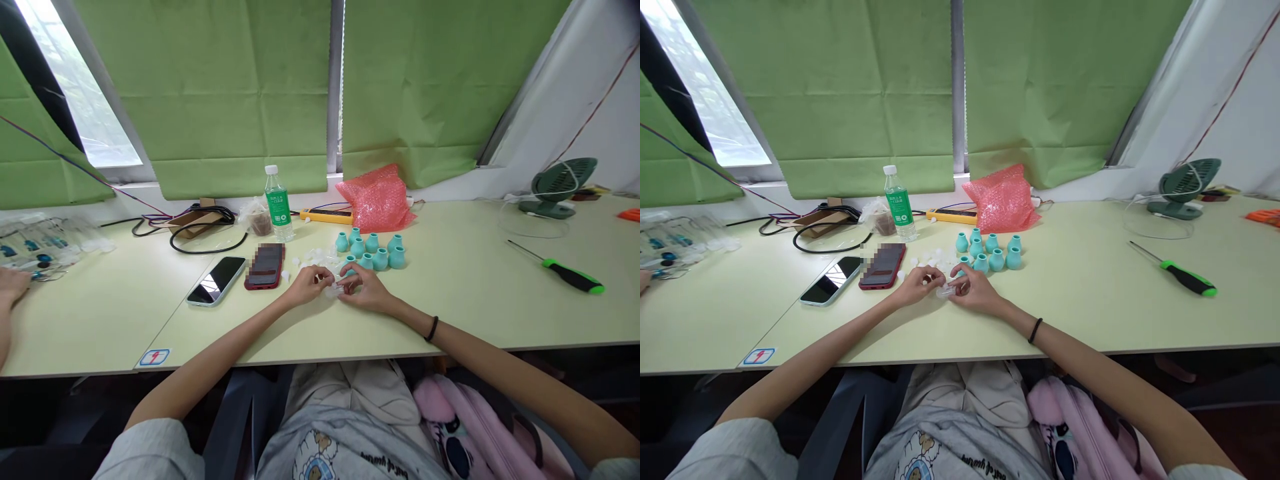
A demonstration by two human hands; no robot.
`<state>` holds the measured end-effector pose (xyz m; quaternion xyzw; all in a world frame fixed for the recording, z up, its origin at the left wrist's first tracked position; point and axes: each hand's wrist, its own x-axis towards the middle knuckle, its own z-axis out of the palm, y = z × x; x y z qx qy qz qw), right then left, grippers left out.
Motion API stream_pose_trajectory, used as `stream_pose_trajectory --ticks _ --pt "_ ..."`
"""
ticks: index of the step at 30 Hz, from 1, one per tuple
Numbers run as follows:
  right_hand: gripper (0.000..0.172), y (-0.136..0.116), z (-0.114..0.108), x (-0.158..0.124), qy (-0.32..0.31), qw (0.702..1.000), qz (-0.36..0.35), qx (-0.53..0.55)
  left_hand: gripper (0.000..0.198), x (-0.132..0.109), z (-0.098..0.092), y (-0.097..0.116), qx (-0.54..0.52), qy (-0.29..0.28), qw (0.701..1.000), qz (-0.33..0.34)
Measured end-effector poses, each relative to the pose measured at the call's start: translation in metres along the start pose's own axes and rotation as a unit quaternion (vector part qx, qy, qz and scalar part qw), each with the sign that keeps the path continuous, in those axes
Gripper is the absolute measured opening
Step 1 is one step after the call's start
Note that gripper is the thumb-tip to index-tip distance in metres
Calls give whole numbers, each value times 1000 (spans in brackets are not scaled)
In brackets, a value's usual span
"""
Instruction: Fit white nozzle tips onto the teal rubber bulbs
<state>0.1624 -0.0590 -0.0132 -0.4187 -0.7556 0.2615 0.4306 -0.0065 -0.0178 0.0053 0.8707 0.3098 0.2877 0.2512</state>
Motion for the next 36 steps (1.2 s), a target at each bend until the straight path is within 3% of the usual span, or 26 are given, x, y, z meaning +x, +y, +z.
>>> stream_pose_trajectory --ticks 15,27,36 --pt "35 -1 0 0 2 1000 -8 -7 25 1 -9 0 -33 -2 999 10" --pt "33 -1 -1 0 -5 998 -44 -50 19 -2 -3 5 108 25 990 90" --pt "32 0 -1 -1 -4 997 -54 -58 15 -4 -4 8 112 9 992 62"
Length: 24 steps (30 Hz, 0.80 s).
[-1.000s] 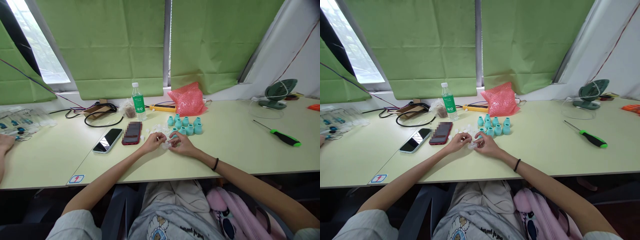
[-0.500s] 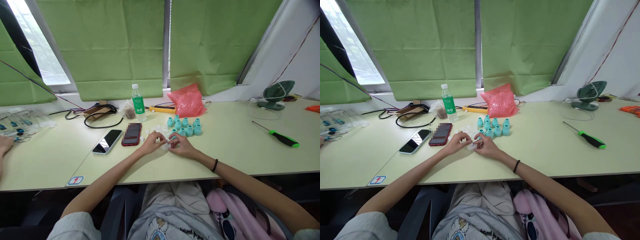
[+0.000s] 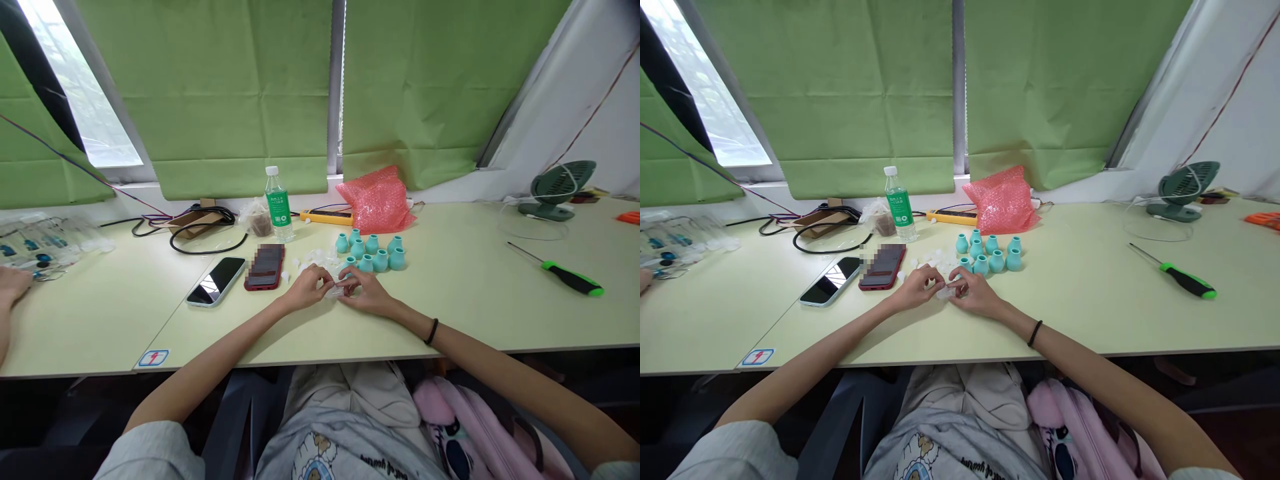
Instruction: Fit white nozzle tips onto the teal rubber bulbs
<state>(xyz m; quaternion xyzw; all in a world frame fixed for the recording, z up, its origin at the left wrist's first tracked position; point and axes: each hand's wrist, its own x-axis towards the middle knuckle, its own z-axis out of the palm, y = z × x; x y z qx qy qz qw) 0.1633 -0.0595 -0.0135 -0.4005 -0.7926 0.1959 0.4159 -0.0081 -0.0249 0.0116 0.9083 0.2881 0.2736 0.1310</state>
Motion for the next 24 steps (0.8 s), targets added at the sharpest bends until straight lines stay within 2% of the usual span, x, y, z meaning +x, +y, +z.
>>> stream_pose_trajectory --ticks 10,19,24 --pt "32 0 0 0 8 1000 4 -7 22 2 -1 -6 -42 -35 997 -46" --pt "32 -1 0 0 4 1000 4 -2 25 2 -3 -3 -74 0 996 -58" --pt "34 0 1 0 13 1000 6 1 22 3 -8 -5 -174 9 981 -84"
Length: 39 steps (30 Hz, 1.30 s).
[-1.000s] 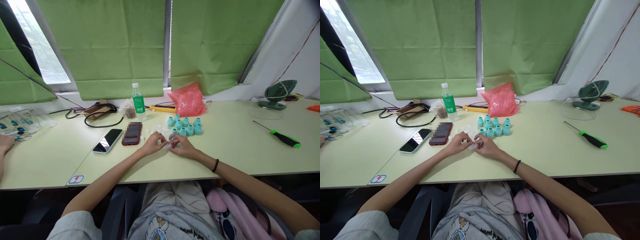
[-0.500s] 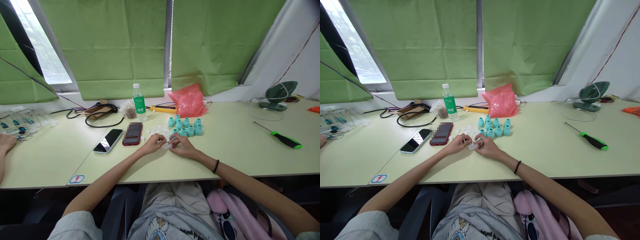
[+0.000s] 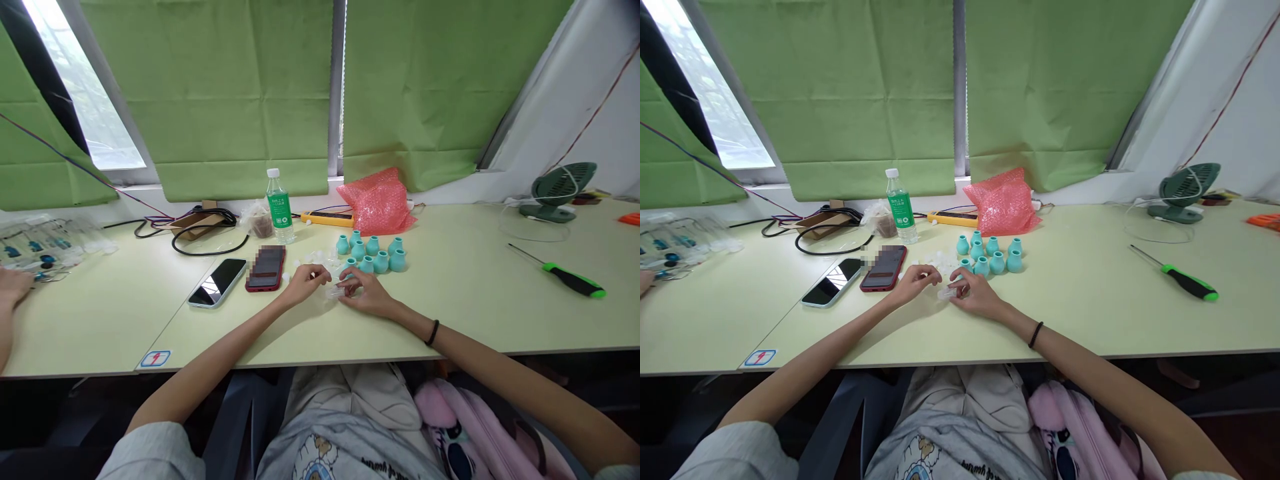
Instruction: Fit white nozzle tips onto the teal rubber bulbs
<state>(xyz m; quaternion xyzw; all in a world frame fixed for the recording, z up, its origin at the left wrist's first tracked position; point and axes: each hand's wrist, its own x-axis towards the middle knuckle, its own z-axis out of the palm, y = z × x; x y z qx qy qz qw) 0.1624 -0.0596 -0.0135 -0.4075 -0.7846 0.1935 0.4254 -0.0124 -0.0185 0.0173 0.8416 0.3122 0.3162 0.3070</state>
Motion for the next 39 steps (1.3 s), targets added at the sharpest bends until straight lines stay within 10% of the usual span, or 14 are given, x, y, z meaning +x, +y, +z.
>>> stream_pose_trajectory --ticks 7,19,39 --pt "30 5 1 2 48 999 8 5 21 -3 -2 0 -97 -38 994 -9" --pt "26 3 -1 4 50 997 23 45 27 -8 7 7 168 47 975 141" --pt "34 -3 -1 1 45 996 41 68 32 -7 13 -1 73 28 991 104"
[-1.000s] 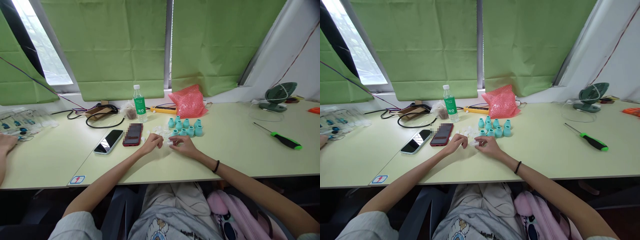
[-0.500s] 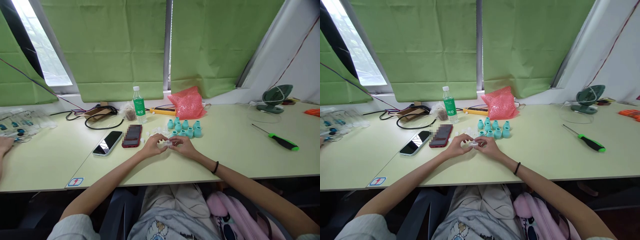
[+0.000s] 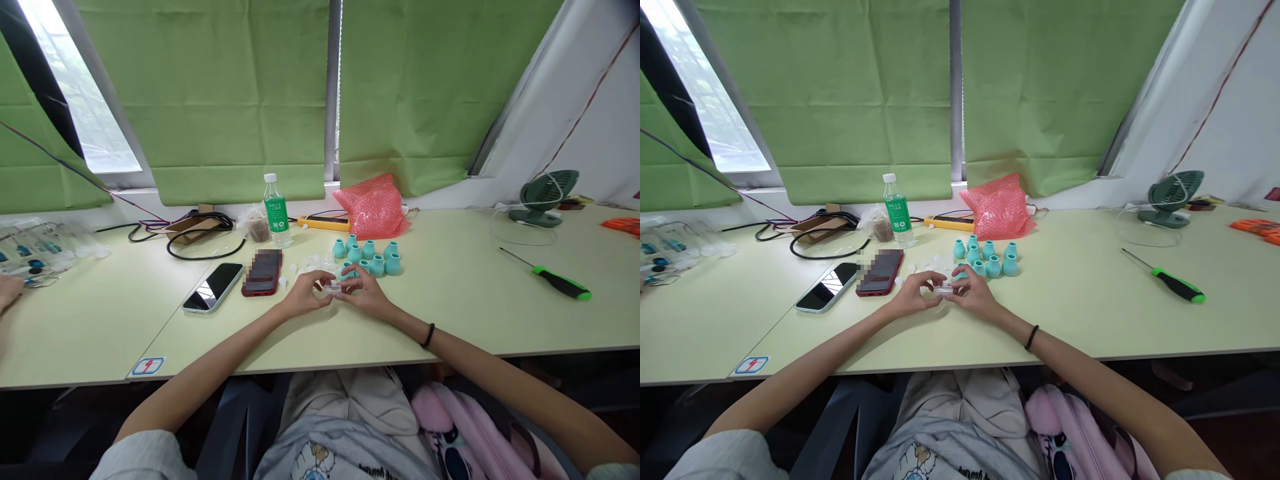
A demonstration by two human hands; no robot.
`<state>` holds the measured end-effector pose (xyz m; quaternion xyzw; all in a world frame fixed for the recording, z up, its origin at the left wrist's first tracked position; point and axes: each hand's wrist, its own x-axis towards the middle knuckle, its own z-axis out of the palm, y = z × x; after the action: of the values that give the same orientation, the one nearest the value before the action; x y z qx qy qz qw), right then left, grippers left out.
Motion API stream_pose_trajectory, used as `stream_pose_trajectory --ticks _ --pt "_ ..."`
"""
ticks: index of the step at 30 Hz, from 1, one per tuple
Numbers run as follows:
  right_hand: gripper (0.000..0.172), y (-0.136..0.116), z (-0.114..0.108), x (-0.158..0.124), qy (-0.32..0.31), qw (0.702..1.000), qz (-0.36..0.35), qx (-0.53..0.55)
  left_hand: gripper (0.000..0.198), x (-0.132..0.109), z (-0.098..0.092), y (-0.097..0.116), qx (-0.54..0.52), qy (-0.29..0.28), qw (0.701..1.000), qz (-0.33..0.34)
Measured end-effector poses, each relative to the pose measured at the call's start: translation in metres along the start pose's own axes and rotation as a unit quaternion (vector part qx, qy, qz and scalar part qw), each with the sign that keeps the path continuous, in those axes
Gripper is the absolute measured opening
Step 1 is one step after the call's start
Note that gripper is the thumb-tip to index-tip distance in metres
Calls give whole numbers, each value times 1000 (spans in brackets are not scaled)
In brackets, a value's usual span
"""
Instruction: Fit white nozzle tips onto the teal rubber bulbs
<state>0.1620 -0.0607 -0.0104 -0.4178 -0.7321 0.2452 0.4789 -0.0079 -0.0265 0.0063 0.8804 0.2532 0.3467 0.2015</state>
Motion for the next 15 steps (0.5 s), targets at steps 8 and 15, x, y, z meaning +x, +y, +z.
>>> stream_pose_trajectory --ticks 8,15 --pt "33 4 1 0 -14 1000 7 -1 26 1 -1 1 6 -18 1000 13" --pt "34 5 1 0 -14 1000 5 1 20 1 0 1 -21 -25 999 -5"
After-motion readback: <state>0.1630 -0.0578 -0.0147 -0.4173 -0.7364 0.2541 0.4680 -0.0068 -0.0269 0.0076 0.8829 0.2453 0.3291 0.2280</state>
